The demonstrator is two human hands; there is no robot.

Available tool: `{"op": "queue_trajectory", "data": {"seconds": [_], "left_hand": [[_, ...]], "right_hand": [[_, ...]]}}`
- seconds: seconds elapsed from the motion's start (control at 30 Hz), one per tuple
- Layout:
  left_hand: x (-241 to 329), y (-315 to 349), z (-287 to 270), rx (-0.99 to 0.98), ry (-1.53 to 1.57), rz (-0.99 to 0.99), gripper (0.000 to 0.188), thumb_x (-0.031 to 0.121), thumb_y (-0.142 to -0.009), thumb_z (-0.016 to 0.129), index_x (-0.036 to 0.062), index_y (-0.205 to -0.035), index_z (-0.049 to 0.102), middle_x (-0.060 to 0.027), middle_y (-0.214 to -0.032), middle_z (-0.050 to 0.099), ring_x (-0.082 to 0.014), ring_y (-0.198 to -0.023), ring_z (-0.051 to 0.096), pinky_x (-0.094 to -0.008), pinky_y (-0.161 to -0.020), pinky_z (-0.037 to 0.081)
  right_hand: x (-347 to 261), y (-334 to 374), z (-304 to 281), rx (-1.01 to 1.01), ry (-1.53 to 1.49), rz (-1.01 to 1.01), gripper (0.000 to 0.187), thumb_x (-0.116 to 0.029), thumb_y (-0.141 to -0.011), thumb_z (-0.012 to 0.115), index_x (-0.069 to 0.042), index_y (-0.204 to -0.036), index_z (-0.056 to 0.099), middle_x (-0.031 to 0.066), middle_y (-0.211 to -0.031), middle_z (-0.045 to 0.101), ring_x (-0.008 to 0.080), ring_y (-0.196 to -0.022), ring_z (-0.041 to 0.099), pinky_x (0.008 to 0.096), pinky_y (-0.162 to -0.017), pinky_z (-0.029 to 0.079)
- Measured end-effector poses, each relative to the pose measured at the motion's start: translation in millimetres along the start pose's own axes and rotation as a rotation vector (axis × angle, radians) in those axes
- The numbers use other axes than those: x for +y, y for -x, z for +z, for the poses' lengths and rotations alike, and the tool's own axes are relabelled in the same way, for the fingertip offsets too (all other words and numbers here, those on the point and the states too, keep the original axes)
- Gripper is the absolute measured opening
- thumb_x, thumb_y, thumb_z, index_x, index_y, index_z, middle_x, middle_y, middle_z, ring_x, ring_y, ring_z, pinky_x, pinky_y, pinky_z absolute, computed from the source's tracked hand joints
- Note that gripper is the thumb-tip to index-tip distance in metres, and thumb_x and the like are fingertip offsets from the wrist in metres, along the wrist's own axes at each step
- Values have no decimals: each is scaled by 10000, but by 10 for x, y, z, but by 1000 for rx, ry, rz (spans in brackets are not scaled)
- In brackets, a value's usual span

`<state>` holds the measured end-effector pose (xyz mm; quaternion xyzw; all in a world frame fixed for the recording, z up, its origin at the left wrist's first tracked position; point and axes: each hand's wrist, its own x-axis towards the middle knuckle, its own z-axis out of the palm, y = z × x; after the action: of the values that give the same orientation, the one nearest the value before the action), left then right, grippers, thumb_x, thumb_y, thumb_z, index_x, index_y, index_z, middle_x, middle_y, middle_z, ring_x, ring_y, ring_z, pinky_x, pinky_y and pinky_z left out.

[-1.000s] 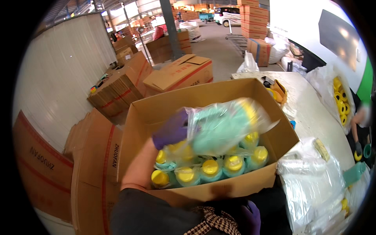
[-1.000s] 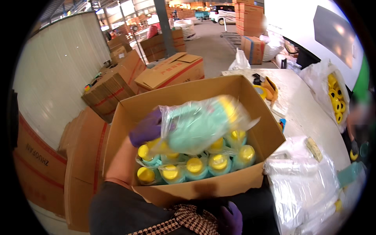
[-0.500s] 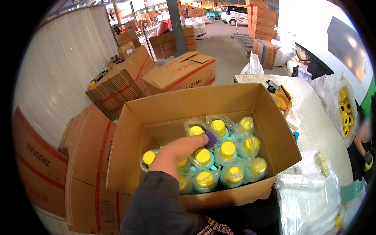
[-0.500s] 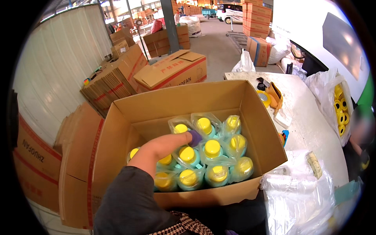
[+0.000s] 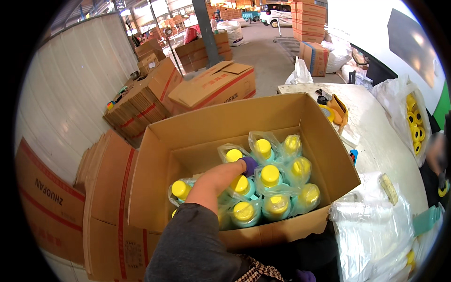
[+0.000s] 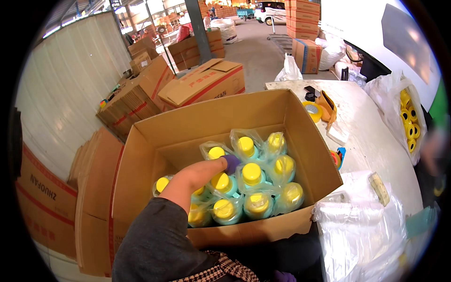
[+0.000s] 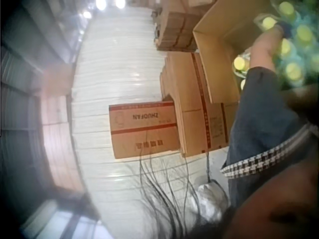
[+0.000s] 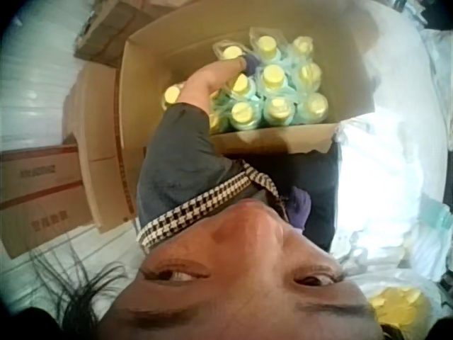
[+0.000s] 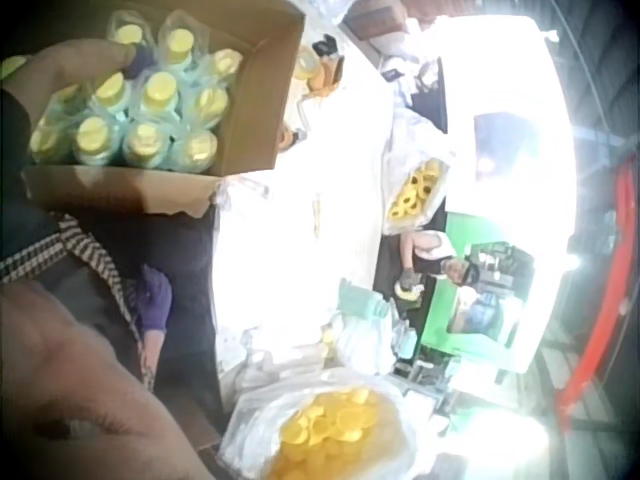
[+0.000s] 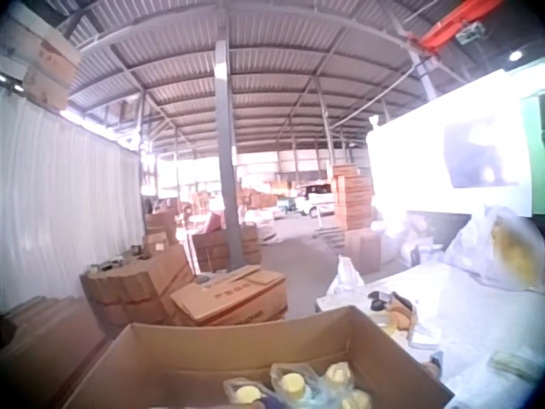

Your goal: The person assembles teal plastic bottles by inserting a copper-colored metal ring into the neck, screwing on a yellow cap, and placing the finished unit into a cardboard box. The process is repeated continuously with multiple bottles.

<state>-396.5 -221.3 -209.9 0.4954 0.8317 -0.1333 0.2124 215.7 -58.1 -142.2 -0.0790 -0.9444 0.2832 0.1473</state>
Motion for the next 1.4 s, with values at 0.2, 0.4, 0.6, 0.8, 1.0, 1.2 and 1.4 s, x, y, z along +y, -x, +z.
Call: {"op": "queue_trajectory", "data": {"seconds": [0.2, 0.4, 0.6, 0.8, 1.0, 1.2, 1.4], "left_hand": [[64, 254, -297, 103, -53, 82, 236, 210, -780, 646, 142, -985, 741, -173, -1007, 719, -366, -984, 682, -428, -834, 541], [-39, 86, -14, 157, 82, 15, 283, 286, -847, 591, 129, -1038, 727, -163, -1101, 707, -362, -1038, 668, -433, -874, 530], [21, 7, 47, 139, 84, -52, 294, 290, -849, 584, 118, -1043, 724, -170, -1106, 705, -358, -1043, 667, -431, -879, 526], [-138, 600, -368, 183, -47, 113, 252, 228, -768, 644, 112, -977, 723, -137, -976, 715, -357, -928, 678, -442, -790, 538], [1001, 784, -1852, 625, 36, 468, 220, 223, -827, 667, 93, -1005, 681, -134, -1031, 685, -340, -959, 649, -439, -835, 526], [2775, 1147, -2527, 821, 320, 942, 315, 40, -776, 747, 78, -1085, 697, -126, -1106, 695, -328, -1063, 654, -424, -927, 515], [4637, 397, -3140, 700, 180, 1356, 506, 123, -788, 776, 58, -1262, 613, -165, -1330, 560, -333, -1237, 542, -431, -1029, 454]], "right_hand": [[-93, -6, -72, 49, -218, 85, 320, -1, -837, 653, -58, -1152, 660, 140, -1007, 664, 346, -947, 617, 425, -847, 496], [38, -84, -40, 7, -110, -4, 297, -40, -815, 636, -82, -1107, 666, 147, -946, 645, 357, -903, 602, 455, -811, 490], [-55, -193, -352, -184, -18, 74, 303, -111, -851, 626, -103, -1152, 659, 146, -997, 658, 353, -944, 605, 446, -853, 494], [97, -391, -924, 184, -81, 231, 262, -164, -958, 595, -45, -1182, 662, 146, -1094, 681, 311, -1020, 632, 395, -905, 497], [575, -696, -942, 661, -238, 179, 509, -62, -836, 687, 54, -1302, 520, 165, -1040, 614, 280, -935, 595, 400, -896, 477], [519, -1269, -866, 633, -523, 210, 577, -115, -870, 692, -65, -1405, 481, 124, -1247, 590, 229, -1059, 608, 344, -905, 510], [957, -783, -1062, 749, -419, 266, 551, -10, -862, 674, -58, -1385, 506, 125, -1166, 608, 224, -980, 642, 335, -858, 536]]}}
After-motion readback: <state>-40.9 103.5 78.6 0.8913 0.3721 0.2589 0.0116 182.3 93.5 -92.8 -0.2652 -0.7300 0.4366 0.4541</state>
